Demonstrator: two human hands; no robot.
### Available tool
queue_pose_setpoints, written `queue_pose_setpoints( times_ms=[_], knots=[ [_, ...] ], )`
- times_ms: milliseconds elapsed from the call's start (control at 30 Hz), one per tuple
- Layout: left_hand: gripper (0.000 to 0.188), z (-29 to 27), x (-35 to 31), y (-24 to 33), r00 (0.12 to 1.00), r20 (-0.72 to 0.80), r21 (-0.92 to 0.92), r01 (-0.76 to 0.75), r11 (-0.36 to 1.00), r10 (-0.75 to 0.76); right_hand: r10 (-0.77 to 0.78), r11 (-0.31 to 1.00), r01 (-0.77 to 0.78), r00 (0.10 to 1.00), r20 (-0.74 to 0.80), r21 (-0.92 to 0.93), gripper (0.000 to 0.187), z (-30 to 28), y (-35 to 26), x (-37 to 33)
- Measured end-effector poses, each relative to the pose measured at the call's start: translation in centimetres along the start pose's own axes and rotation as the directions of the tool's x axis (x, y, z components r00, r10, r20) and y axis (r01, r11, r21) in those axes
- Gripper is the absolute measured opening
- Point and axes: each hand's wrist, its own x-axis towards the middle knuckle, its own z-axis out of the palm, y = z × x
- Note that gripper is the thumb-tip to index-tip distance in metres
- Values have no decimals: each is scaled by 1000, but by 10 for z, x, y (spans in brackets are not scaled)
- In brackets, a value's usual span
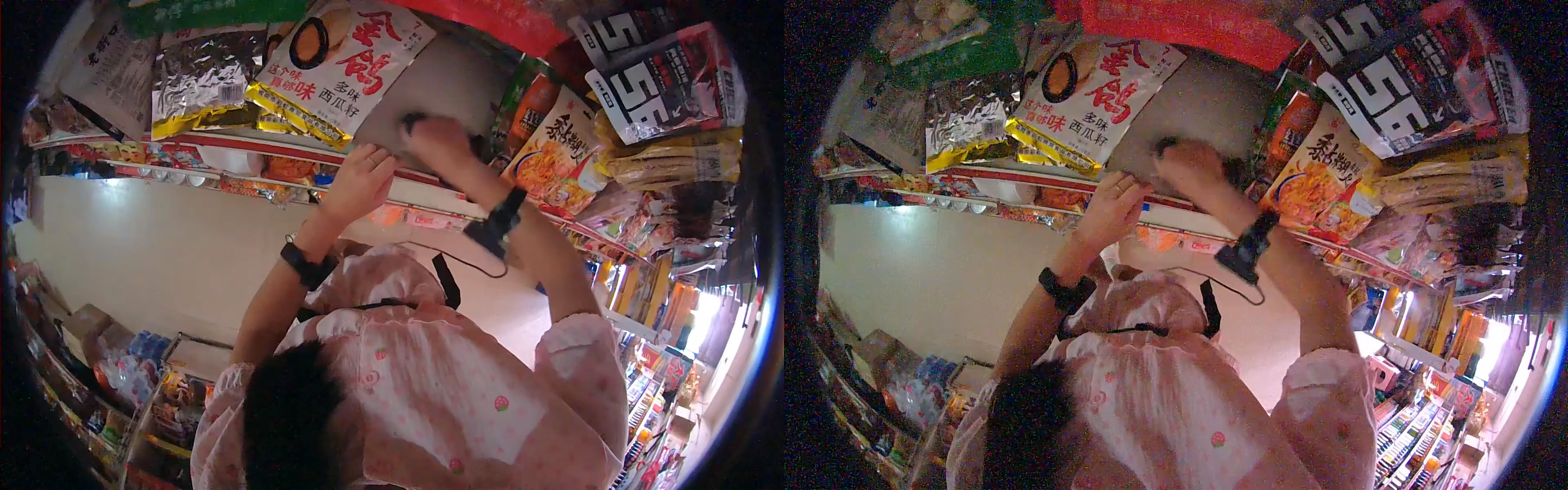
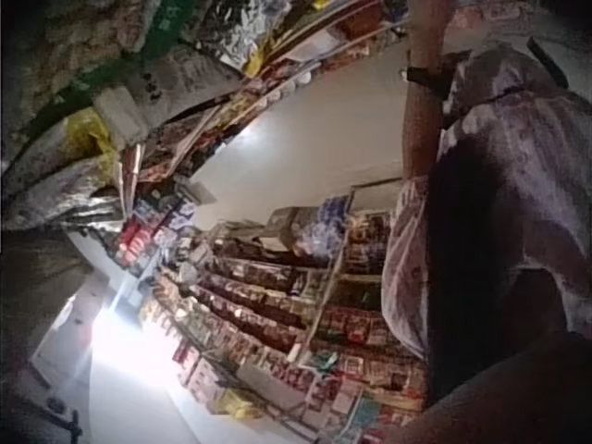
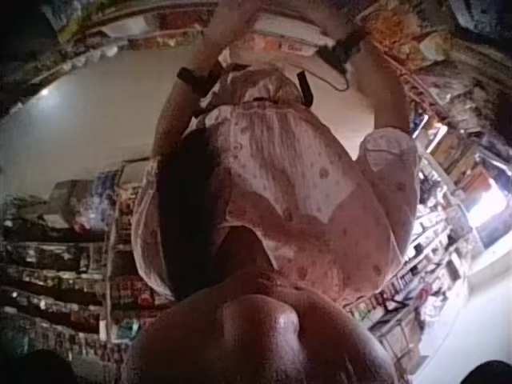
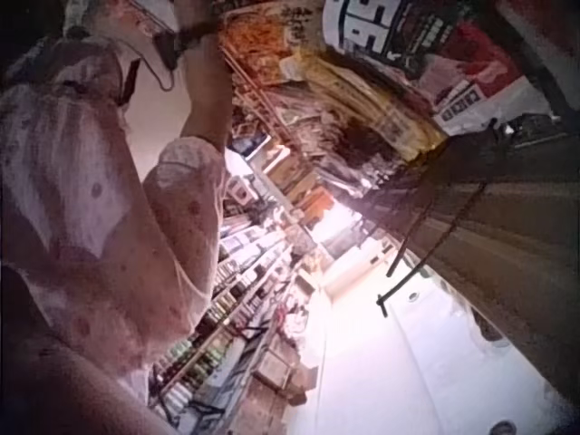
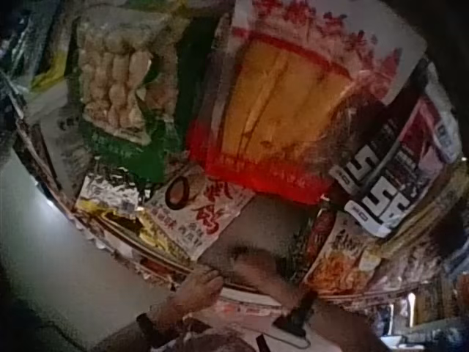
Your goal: Organizing and tidying snack packages on grocery store shelves.
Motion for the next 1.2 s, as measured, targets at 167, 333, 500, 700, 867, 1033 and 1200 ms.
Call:
queue_pose_setpoints(
  times_ms=[167, 333, 500, 700, 867, 1033, 1200],
  knots=[
    [19, -40, 22, -36, 995, 37, 151, -94, 984, 90, 137, 974, -168, 972, 191, 155, 33, 2, -16, 49],
    [20, -36, 25, -40, 990, 0, 86, -138, 987, 138, 222, 951, -252, 960, 173, 181, 31, -9, 0, 56],
    [22, -37, 21, -40, 993, 82, 169, -95, 981, 82, 89, 994, -91, 995, 50, 56, 39, 1, -23, 42],
    [20, -38, 25, -36, 991, 2, 138, -131, 982, 132, 200, 964, -226, 963, 179, 139, 42, -10, -12, 68],
    [20, -40, 23, -38, 996, 49, 195, -83, 977, 75, 134, 976, -148, 986, 95, 157, 33, -13, -32, 58],
    [19, -41, 27, -33, 994, 27, 140, -108, 984, 105, 132, 974, -158, 978, 162, 159, 33, -15, -24, 74],
    [23, -46, 13, -39, 993, 92, 219, -95, 971, 77, -38, 968, 34, 999, 9, 249, 28, -17, -33, 66]
  ],
)
